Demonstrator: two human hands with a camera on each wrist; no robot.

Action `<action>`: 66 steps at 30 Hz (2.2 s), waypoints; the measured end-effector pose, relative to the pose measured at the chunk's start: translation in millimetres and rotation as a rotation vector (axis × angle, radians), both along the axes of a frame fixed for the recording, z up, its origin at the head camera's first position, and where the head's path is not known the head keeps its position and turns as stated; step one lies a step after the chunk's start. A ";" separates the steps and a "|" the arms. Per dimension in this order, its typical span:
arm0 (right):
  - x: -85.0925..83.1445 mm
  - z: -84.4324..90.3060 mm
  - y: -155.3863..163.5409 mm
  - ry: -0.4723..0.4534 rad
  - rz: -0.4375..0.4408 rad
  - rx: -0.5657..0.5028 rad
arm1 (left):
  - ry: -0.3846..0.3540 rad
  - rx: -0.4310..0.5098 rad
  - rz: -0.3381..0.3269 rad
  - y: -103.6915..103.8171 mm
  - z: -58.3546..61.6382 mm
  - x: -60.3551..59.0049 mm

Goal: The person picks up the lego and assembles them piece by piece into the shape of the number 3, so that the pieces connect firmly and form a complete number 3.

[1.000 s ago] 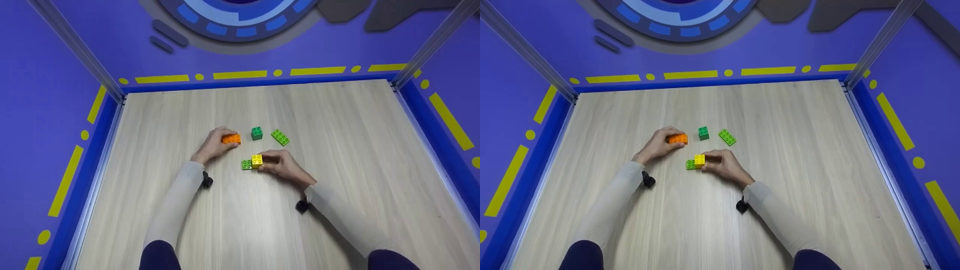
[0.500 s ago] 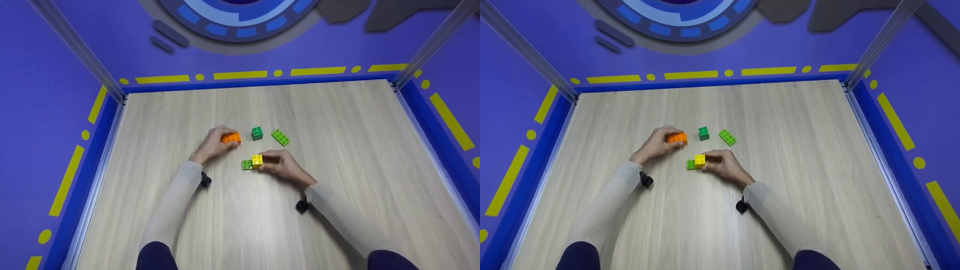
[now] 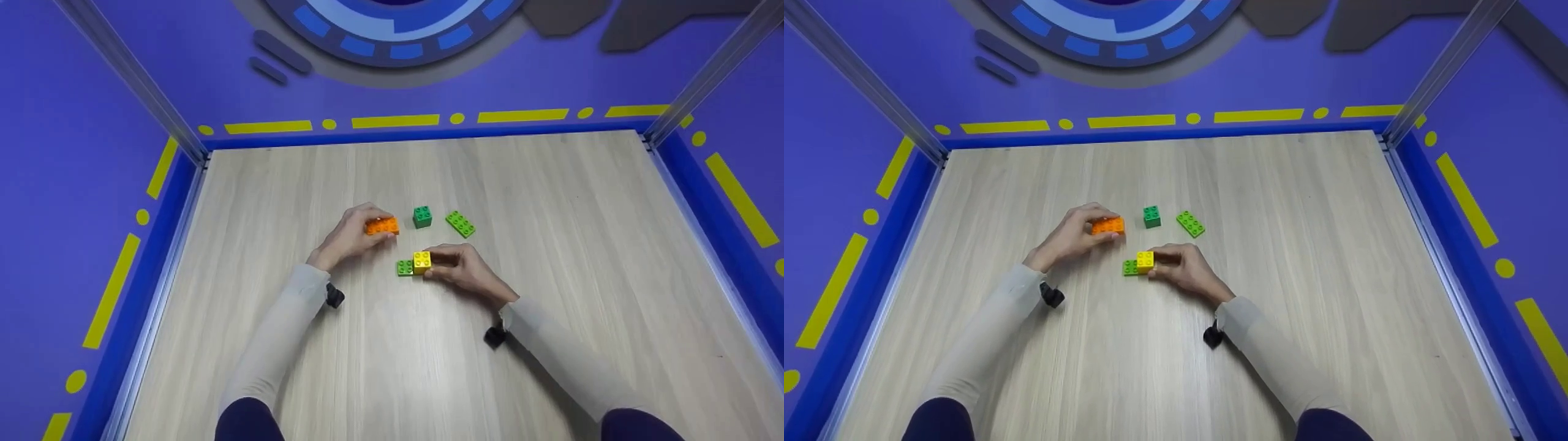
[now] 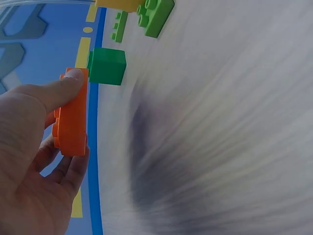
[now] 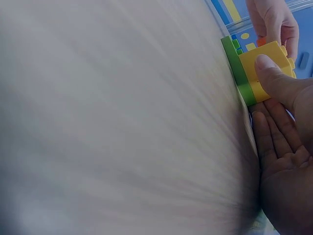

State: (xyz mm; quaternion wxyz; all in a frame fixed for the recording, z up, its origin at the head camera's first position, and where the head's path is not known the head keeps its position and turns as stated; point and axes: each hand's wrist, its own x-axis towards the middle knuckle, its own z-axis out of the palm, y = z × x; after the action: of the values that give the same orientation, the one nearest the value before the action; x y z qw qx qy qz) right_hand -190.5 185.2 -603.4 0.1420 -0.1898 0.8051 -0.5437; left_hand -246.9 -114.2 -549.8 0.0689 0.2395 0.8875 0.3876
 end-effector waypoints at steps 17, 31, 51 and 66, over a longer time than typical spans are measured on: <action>-0.2 3.5 -1.1 -0.019 -0.034 -0.022 | 0.083 0.034 -0.103 12.8 16.9 13.8; 0.0 2.6 -2.8 -0.008 0.008 -0.018 | 0.122 0.040 -0.139 19.0 21.3 22.1; -1.2 0.6 0.0 0.016 0.040 -0.027 | 0.137 0.027 -0.182 31.9 26.1 34.7; 11.4 28.1 -7.0 0.018 0.024 -0.048 | 0.143 0.010 -0.229 40.9 20.0 40.2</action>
State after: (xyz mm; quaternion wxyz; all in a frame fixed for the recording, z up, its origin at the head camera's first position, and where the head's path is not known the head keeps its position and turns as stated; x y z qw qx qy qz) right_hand -179.0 178.1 -575.3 0.1366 -0.2079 0.7907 -0.5594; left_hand -206.6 -73.4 -529.8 0.0478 0.3665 0.8551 0.3635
